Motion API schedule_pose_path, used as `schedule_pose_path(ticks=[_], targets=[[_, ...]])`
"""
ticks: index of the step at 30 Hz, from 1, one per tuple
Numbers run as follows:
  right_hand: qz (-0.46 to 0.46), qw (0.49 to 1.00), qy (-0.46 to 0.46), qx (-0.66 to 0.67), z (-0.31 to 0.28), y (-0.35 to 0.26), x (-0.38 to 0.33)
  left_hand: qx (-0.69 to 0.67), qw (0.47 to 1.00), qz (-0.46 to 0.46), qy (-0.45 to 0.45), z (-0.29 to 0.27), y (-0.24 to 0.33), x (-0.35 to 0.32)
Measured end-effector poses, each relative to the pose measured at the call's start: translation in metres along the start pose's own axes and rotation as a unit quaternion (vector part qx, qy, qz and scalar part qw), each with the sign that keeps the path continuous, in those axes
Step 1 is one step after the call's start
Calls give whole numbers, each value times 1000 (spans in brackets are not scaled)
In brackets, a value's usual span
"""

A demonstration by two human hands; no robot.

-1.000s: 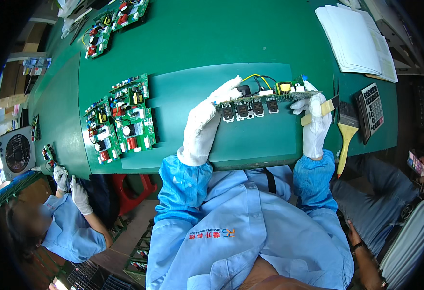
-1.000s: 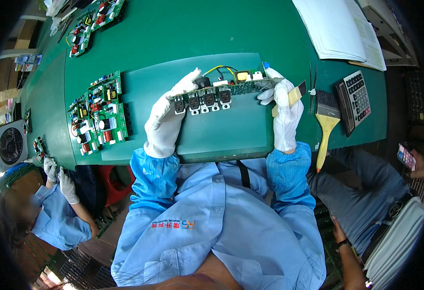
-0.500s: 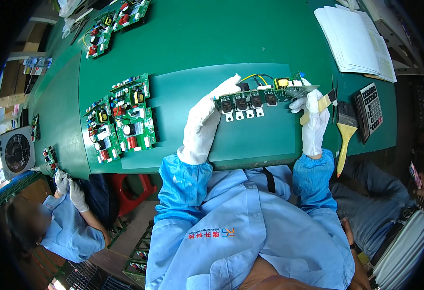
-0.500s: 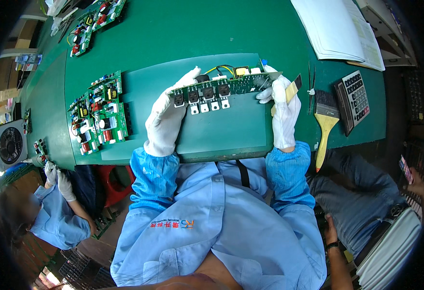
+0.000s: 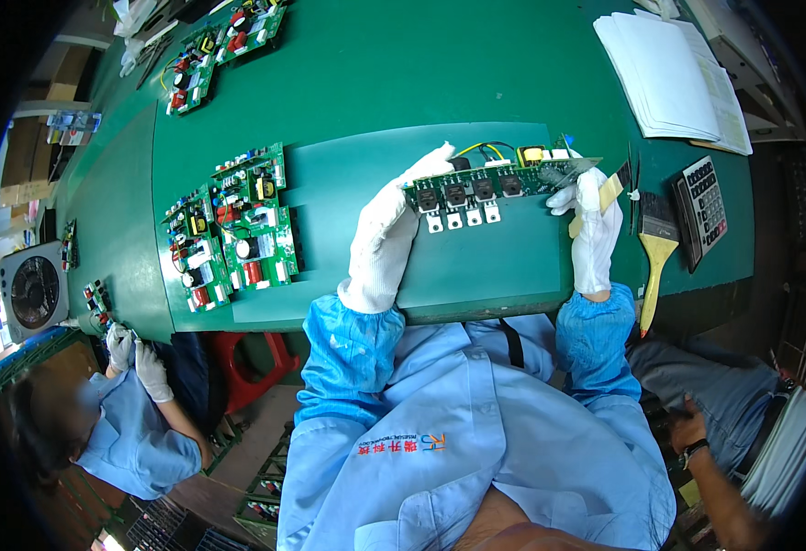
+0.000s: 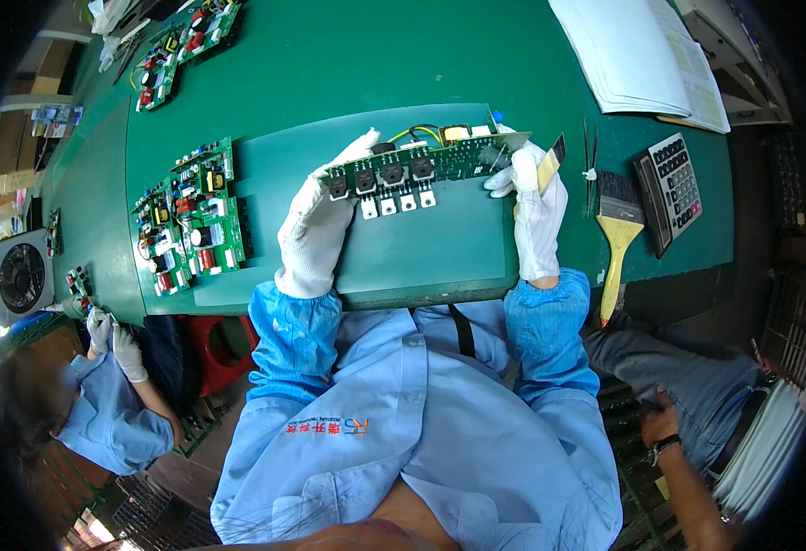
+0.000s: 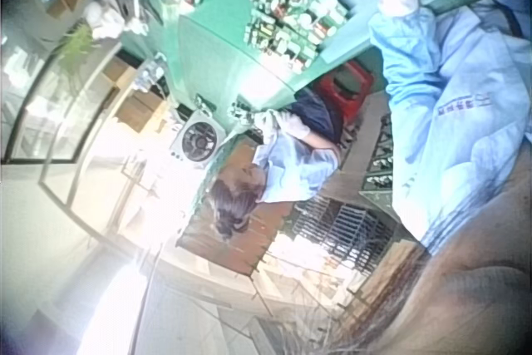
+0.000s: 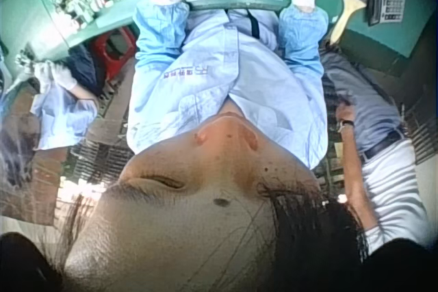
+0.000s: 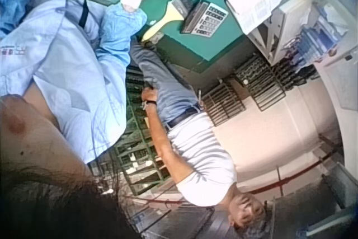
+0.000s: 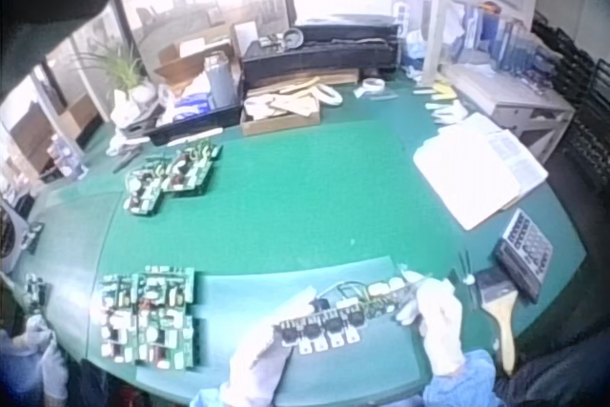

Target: Inspecting and marking printed circuit boards at an assembly workstation.

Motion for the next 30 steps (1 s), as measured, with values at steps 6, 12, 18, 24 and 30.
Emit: schedule_pose_path(ticks=[6, 12, 18, 24, 30], targets=[[-8, 1000, 4, -5, 0, 4, 2, 12, 1000, 2, 9, 0, 1, 1], [-16, 1000, 12, -10, -2, 3, 1, 17, 1000, 14, -7, -2, -1, 2], [29, 999, 17, -29, -11, 18, -7, 94, 995, 22, -25, -6, 1, -18], [45, 997, 60, 6, -17, 11, -2, -1, 998, -23, 57, -24, -14, -11], [89, 989, 53, 102, -20, 21, -3, 20, 991, -91, 100, -24, -16, -13]])
Point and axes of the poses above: each hand's wrist, its own x-axis towards the middle knuckle, its own z-axis out of the palm, y = z × x, the point moved 8 cm from there along x, towards the middle knuckle, and after that the axes turned 6 degrees about z, right-handed, at the moved point
